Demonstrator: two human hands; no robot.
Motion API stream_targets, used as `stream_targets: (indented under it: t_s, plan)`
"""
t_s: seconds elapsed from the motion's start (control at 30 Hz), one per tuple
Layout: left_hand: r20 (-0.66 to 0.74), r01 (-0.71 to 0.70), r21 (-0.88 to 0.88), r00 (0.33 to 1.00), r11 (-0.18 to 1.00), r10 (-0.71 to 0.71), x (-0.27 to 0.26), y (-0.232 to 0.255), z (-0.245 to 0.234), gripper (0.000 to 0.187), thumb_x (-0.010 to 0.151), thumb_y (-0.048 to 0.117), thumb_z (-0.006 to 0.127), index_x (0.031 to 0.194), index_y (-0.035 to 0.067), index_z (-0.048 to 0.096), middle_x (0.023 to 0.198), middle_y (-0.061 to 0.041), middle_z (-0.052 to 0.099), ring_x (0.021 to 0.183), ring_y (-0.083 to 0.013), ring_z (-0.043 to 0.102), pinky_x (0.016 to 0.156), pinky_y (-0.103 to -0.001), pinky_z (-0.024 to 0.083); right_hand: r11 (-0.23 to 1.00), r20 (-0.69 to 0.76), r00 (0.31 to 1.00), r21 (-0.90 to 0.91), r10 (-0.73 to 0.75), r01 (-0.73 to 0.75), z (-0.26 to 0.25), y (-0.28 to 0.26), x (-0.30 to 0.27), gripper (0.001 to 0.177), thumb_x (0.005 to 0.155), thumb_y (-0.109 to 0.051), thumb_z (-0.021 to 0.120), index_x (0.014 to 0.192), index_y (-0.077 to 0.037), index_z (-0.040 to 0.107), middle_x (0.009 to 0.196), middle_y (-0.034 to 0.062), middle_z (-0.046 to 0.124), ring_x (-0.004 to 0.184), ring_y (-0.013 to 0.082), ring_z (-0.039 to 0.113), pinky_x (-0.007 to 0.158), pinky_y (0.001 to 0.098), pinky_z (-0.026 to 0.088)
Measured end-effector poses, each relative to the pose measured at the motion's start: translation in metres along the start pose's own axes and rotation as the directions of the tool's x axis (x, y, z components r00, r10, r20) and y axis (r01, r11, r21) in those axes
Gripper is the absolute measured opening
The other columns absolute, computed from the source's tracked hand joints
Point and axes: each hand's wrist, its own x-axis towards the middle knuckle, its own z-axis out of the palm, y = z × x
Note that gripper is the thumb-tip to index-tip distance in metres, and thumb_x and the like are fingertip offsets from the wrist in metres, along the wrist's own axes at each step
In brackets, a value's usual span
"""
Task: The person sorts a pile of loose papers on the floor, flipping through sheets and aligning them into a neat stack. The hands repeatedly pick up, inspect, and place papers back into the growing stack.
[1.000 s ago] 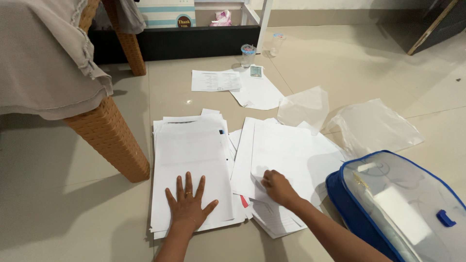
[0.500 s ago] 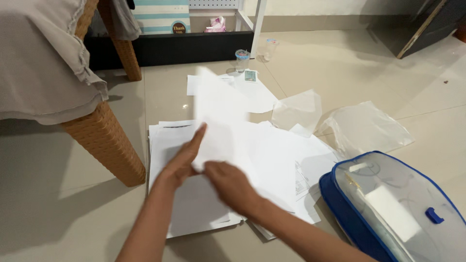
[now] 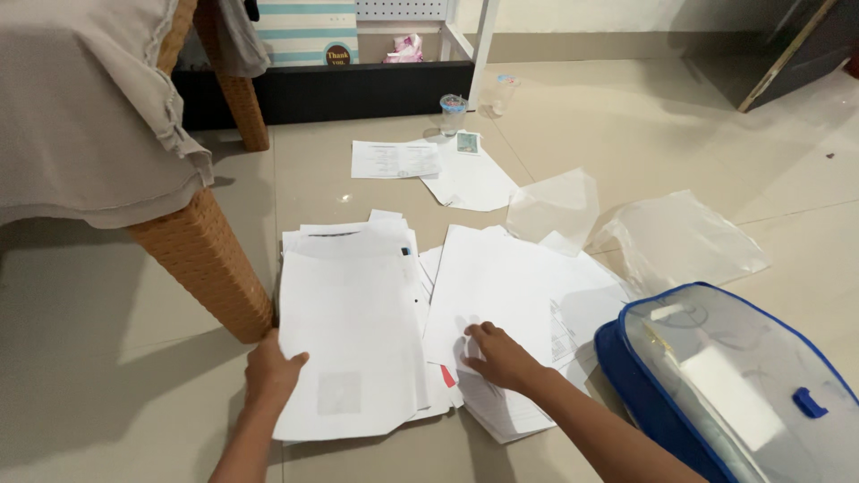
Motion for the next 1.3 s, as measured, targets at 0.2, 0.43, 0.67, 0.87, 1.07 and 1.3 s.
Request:
stream_targets:
  t_s: [0.2,0.43,0.67,0.87,1.07,1.3]
  plan:
    - [-0.078,-0.036,0.206,0.996,0.978,0.053,-0.022,0.042,-0.009,0.073,0.087,0.021,0.077,0.149,0.004,0.042,0.142,-0.026,0.05,0.124,-0.0398,0.056,0.102,-0.05,0.05,0.976,0.059,0.998,-0.216,-0.02,0.032,0.016,0.009,-0.004,0.069,0.087,-0.035,0.077,0.141,-0.013,0.041,0.142,0.0172,0.042,0.13,0.0382,0.048,0.094,0.0468,0.057]
    - [0.014,-0.414,0.43,0.892,0.802,0.453,-0.056,0.065,0.031,0.065,0.085,0.033,0.077,0.141,0.013,0.05,0.152,-0.018,0.035,0.143,-0.0346,0.037,0.109,-0.053,0.04,0.939,-0.007,0.995,-0.331,-0.103,0.095,0.015,0.042,-0.008,0.048,0.096,-0.016,0.063,0.14,-0.017,0.044,0.136,0.0191,0.049,0.121,0.0399,0.057,0.085,0.0453,0.062]
    - [0.286,-0.03,-0.525,0.935,0.851,0.209,-0.106,0.12,0.115,0.042,0.089,0.04,0.076,0.109,0.004,0.069,0.102,-0.013,0.075,0.094,-0.0196,0.075,0.074,-0.035,0.062,0.922,-0.002,0.995,-0.377,-0.096,0.089,0.015,0.049,-0.026,0.068,0.093,-0.012,0.059,0.152,-0.017,0.028,0.138,0.0209,0.045,0.119,0.0404,0.055,0.07,0.0434,0.063]
    - [0.304,0.118,-0.758,0.934,0.641,0.188,-0.093,0.13,0.148,0.024,0.09,0.017,0.072,0.104,-0.002,0.071,0.093,-0.012,0.079,0.082,-0.0165,0.079,0.074,-0.027,0.063,0.917,-0.003,0.993,-0.385,-0.116,0.106,0.017,0.043,-0.027,0.071,0.092,-0.01,0.058,0.154,-0.016,0.025,0.14,0.0212,0.044,0.121,0.0403,0.054,0.068,0.0417,0.064]
    - [0.33,0.185,-0.776,0.934,0.604,0.138,-0.083,0.126,0.16,0.018,0.092,0.01,0.066,0.104,-0.002,0.07,0.092,-0.012,0.078,0.082,-0.0176,0.078,0.072,-0.029,0.062,0.954,-0.025,0.995,-0.286,-0.1,0.089,0.001,0.027,-0.037,0.066,0.095,-0.025,0.059,0.153,-0.016,0.03,0.137,0.021,0.047,0.119,0.0391,0.055,0.075,0.0435,0.061]
    - [0.185,-0.098,-0.641,0.943,0.761,0.277,-0.101,0.149,0.161,0.015,0.09,0.02,0.069,0.096,0.006,0.073,0.095,-0.004,0.079,0.095,-0.0185,0.075,0.083,-0.033,0.057,0.985,-0.193,0.973,-0.142,-0.128,0.101,-0.018,-0.003,-0.029,0.053,0.101,-0.039,0.052,0.145,-0.01,0.043,0.126,0.0146,0.058,0.112,0.032,0.061,0.08,0.043,0.058]
